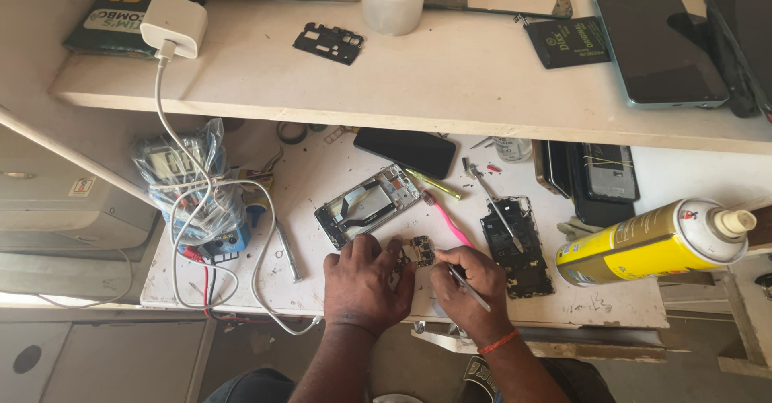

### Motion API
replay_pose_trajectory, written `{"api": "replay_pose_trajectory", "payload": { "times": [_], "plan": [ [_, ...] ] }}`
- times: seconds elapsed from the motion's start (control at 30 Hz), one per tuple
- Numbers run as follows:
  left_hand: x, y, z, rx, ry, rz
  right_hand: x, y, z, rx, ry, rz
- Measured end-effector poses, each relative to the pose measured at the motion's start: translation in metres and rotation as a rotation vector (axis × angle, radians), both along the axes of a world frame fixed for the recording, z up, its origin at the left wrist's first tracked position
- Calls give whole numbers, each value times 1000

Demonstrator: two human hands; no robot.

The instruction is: The person works on a disassembled phone motherboard on a cluttered repair bench, using tweezers to manipulate small components on the board. They then pick up multimeter probes and touch them to points on the board, testing the circuit while holding the board steady with the other hand.

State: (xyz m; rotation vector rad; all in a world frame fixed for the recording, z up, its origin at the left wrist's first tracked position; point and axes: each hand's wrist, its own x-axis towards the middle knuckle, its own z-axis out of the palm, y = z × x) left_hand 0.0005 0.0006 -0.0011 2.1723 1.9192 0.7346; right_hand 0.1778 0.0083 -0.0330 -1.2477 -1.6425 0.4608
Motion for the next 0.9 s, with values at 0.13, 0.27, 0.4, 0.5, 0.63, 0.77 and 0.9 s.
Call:
{"api": "replay_pose_trajectory", "payload": {
  "times": [0.13, 0.27, 0.4, 0.5, 0.63, 0.77, 0.9],
  "plan": [
    [-1, 0, -1, 15, 1, 1, 0, 0, 0, 1, -15, 11],
    [0, 0, -2, 26, 2, 0, 1, 2, 0, -23, -13, 2],
    [1, 0, -2, 34, -14, 0, 1, 0, 0, -25, -20, -16],
    [1, 0, -2, 45, -18, 1, 0, 0, -1, -18, -38, -25],
    [0, 0, -2, 45, -16, -1, 0, 0, -1, 8, -35, -19],
    [0, 0, -1, 27, -16, -6, 1, 0, 0, -17, -36, 15],
    [0, 0, 0, 43, -19, -9, 0, -1, 0, -76, -34, -34]
  ]
}}
